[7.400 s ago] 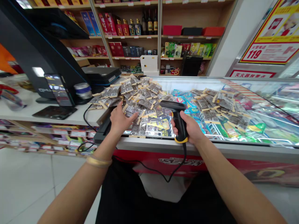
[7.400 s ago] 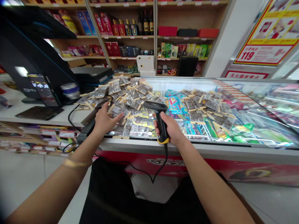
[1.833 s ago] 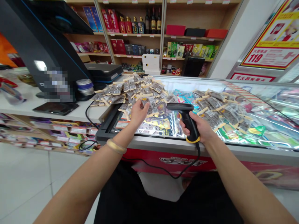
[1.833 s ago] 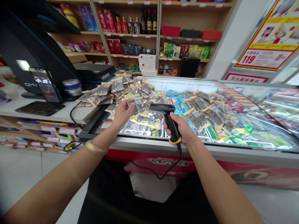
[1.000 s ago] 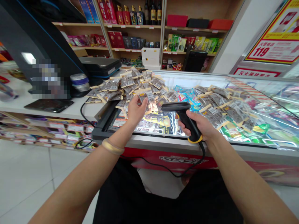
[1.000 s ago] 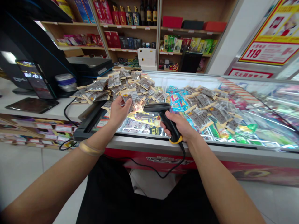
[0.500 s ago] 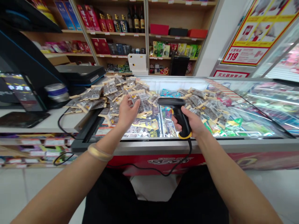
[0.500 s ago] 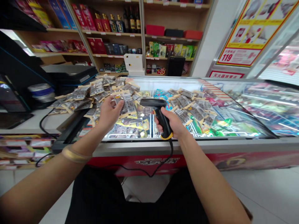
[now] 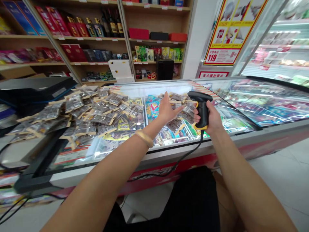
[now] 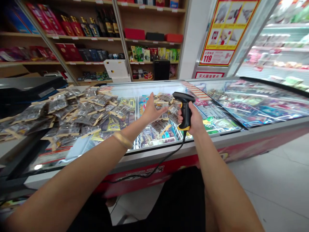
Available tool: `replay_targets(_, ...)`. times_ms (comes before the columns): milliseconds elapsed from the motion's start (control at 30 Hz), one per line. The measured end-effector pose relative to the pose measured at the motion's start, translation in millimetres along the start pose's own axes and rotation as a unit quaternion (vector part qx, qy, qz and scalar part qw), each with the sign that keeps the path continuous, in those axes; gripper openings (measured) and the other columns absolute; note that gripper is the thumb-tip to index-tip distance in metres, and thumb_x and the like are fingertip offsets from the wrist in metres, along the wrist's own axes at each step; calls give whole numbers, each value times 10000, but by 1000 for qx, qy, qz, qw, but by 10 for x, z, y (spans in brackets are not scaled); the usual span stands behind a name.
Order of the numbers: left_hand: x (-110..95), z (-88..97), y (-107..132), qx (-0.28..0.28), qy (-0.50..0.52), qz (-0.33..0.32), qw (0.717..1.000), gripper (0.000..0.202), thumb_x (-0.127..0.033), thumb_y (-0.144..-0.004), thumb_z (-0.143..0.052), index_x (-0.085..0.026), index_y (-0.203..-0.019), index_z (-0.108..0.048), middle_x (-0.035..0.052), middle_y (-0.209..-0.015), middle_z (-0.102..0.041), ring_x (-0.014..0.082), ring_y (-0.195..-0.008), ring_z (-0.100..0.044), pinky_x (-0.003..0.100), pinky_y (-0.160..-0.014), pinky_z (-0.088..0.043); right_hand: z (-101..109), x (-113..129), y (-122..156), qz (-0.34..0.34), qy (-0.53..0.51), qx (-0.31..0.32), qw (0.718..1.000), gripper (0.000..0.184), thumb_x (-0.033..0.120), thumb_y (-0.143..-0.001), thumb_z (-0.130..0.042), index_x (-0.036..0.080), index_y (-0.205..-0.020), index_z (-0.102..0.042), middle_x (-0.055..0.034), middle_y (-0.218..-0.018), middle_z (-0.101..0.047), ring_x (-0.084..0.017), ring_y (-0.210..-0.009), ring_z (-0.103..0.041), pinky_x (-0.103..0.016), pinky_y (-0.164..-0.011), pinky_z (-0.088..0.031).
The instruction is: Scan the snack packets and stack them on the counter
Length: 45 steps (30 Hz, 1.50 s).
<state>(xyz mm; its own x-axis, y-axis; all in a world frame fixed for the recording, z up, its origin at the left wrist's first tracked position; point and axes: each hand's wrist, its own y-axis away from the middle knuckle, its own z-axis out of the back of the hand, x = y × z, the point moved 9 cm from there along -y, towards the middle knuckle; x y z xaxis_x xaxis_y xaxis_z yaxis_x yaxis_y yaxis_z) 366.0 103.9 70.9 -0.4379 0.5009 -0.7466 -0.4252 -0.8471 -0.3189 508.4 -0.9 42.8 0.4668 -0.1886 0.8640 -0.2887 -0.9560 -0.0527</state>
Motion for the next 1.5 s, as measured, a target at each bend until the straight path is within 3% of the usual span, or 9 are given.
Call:
replay_targets(100, -56, -283, 188, 114, -166, -10, 979, 1240, -685, -605, -862, -347, -1628, -249, 178, -1739, -108, 507, -1581, -34, 732, -1202, -191, 162, -93, -36, -4, 7, -21, 1000, 473, 650, -861, -653, 182, -921, -633, 17, -644, -558, -86, -463, -468, -199, -409, -412)
replay_targets(167, -50, -388, 306, 167, -236, -28, 957, 1234, -689, -588, -869, -407, -1622, -258, 125, -1757, -24, 514, -1577, 45, 772, -1192, -146, 221, -148, -46, -8, 1, -31, 999, 480, 648, -866, -647, 175, -944, -638, 15, -650, -566, -89, -461, -467, -202, -400, -413)
replay_targets(400, -58, -452, 274, 150, -255, -43, 954, 1119, -636, -686, -840, -382, -1623, -282, 119, -1756, -27, 475, -1592, -32, 693, -1207, -265, 187, -211, -74, -27, -12, -5, 1000, 459, 646, -883, -638, 199, -980, -611, 32, -638, -577, -84, -462, -495, -196, -421, -437)
replay_targets(633, -94, -496, 222, 156, -253, -39, 954, 1132, -658, -677, -834, -390, -1625, -276, 110, -1759, -22, 484, -1589, -21, 700, -1204, -264, 246, -234, -74, -35, -8, -54, 998, 434, 612, -920, -592, 179, -931, -628, 15, -617, -579, -88, -454, -496, -192, -413, -430)
replay_targets(867, -85, -283, 272, 141, -265, -39, 953, 1132, -708, -676, -806, -428, -1624, -254, 79, -1762, -24, 505, -1582, 17, 735, -1219, -150, 208, -174, -44, -19, 0, -17, 1000, 459, 644, -851, -658, 193, -935, -635, 17, -654, -552, -95, -466, -470, -213, -408, -425)
replay_targets(1033, 75, 140, 362, 108, -259, -50, 959, 1093, -694, -698, -802, -388, -1616, -293, 102, -1750, -98, 458, -1596, -11, 658, -1257, -139, 178, -122, 3, -9, 0, -27, 1000, 454, 609, -813, -692, 171, -927, -659, 4, -676, -544, -96, -485, -458, -221, -417, -412)
replay_targets(1167, 319, 707, 442, 27, -248, -64, 966, 896, -558, -792, -784, -334, -1568, -397, 132, -1712, -226, 403, -1584, -168, 595, -1264, -195, -58, -17, 31, 18, 24, -3, 1000, 438, 604, -827, -684, 179, -935, -676, -3, -683, -537, -105, -490, -438, -240, -421, -409)
replay_targets(1333, 819, 1683, 458, -114, -237, -29, 965, 657, -417, -821, -752, -273, -1434, -567, 157, -1608, -388, 367, -1507, -330, 543, -1240, -275, -714, -124, 3, 2, 44, 59, 997, 434, 622, -871, -633, 202, -973, -673, -5, -705, -544, -110, -491, -437, -251, -423, -410)
replay_targets(1500, 1382, 2555, 449, -195, -234, 79, 949, 648, -499, -710, -803, -260, -1296, -667, 164, -1343, -593, 409, -1356, -471, 582, -1177, -347, -1462, -545, -93, -70, 51, 133, 987, 440, 638, -888, -626, 203, -958, -635, 1, -681, -572, -100, -475, -464, -229, -416, -412)
